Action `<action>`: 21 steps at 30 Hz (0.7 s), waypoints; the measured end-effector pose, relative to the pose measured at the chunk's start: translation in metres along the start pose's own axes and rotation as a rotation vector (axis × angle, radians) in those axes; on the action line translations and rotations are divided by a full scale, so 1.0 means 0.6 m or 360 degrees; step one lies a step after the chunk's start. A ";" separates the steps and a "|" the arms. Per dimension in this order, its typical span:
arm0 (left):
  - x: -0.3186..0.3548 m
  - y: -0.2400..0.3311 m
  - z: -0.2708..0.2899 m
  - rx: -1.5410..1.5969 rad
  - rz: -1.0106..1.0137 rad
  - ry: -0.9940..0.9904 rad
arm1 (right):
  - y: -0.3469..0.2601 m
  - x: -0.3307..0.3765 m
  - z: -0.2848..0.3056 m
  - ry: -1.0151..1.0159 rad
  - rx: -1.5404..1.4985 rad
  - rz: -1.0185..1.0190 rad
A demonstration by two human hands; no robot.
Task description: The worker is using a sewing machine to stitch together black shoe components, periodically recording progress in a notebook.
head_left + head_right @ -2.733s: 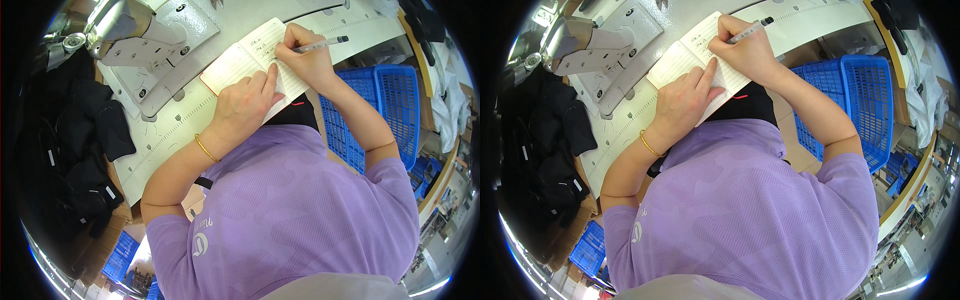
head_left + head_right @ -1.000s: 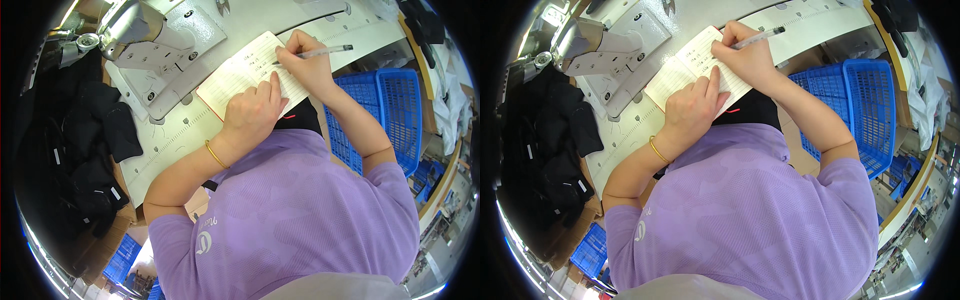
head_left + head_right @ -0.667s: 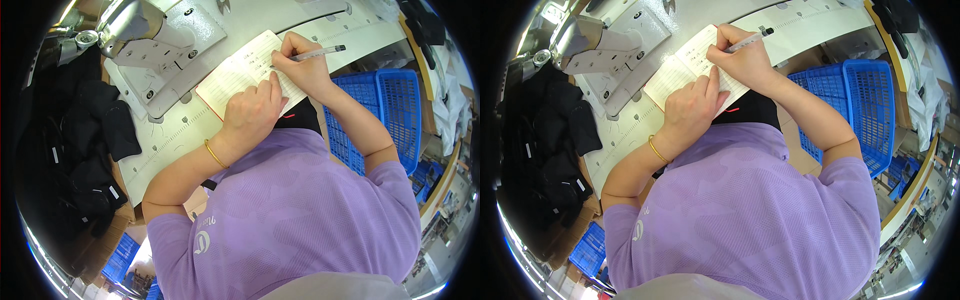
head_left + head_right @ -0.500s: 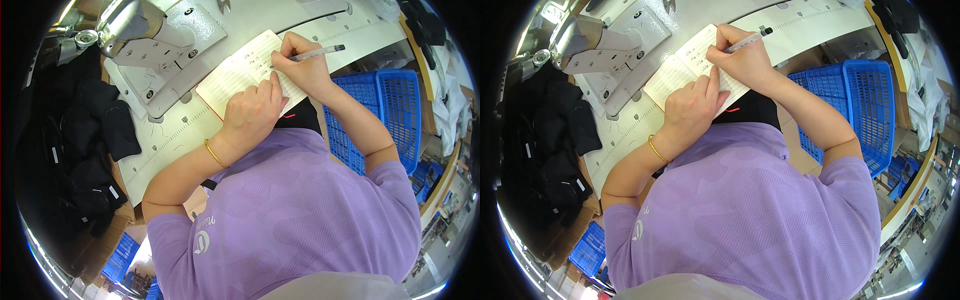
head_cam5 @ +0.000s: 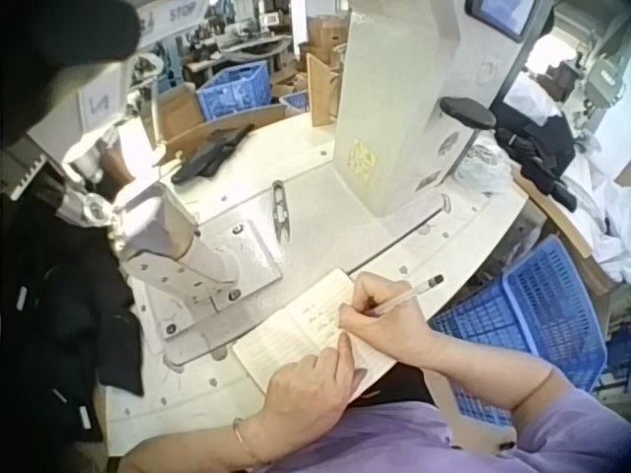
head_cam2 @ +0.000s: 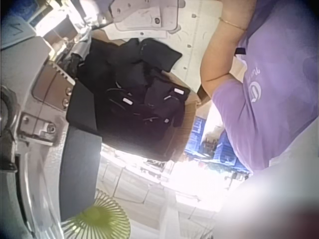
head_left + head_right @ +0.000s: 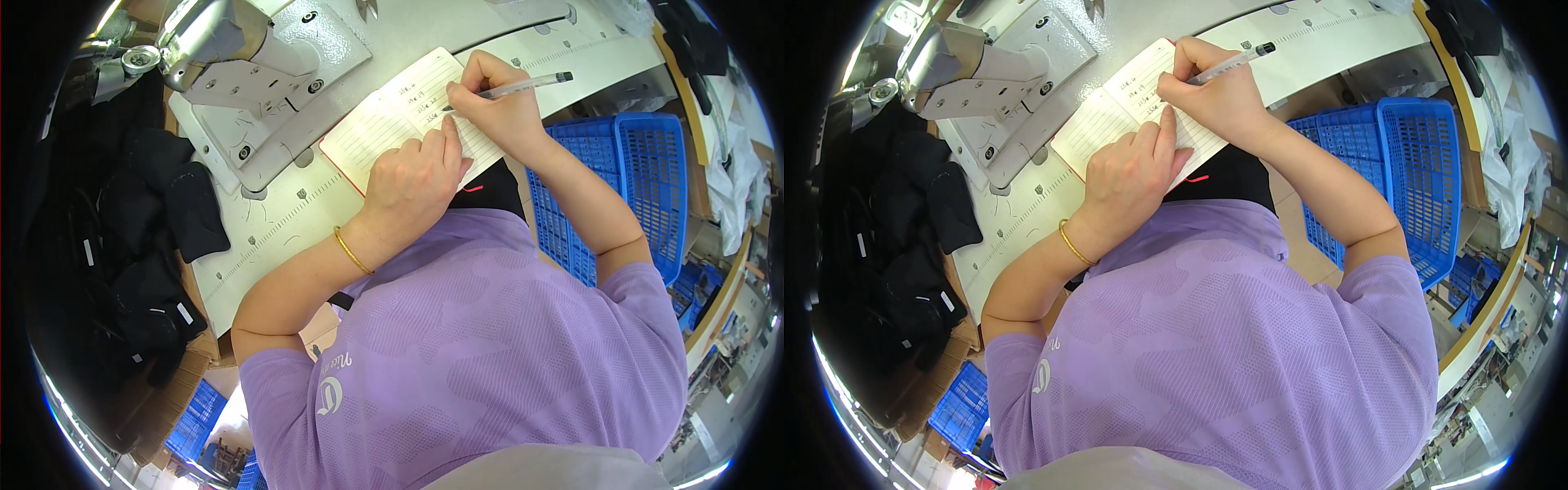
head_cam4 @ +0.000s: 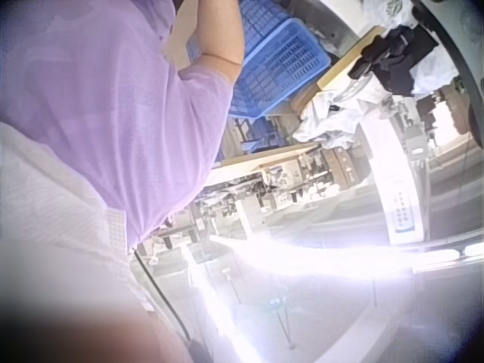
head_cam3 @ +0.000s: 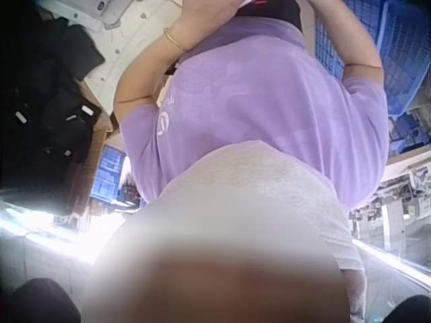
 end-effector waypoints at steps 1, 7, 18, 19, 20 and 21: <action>0.000 -0.002 -0.003 -0.0001 0.0020 -0.0031 | -0.003 -0.001 -0.002 -0.0025 0.0013 -0.0010; 0.000 -0.002 -0.001 0.0008 0.0018 -0.0017 | -0.010 -0.003 -0.008 -0.0091 0.0038 0.0004; 0.000 -0.002 -0.002 0.0016 0.0016 -0.0016 | 0.001 0.002 0.000 0.0039 0.0030 0.0009; 0.000 -0.001 -0.001 0.0014 0.0015 -0.0014 | 0.000 0.002 0.000 0.0047 0.0029 0.0010; 0.000 -0.002 -0.001 0.0014 0.0016 -0.0014 | 0.000 0.003 0.001 0.0054 0.0028 0.0011; 0.000 -0.001 0.000 0.0016 0.0014 -0.0015 | 0.000 0.003 0.001 0.0054 0.0028 0.0011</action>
Point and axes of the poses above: each hand's wrist, its own x-axis away from the middle knuckle, its own z-axis out of the back of the hand, y = z × x, the point moved 10 cm from there along -x, towards the middle knuckle, and after that the axes turned 13 degrees about -y, right-handed, at the moved point
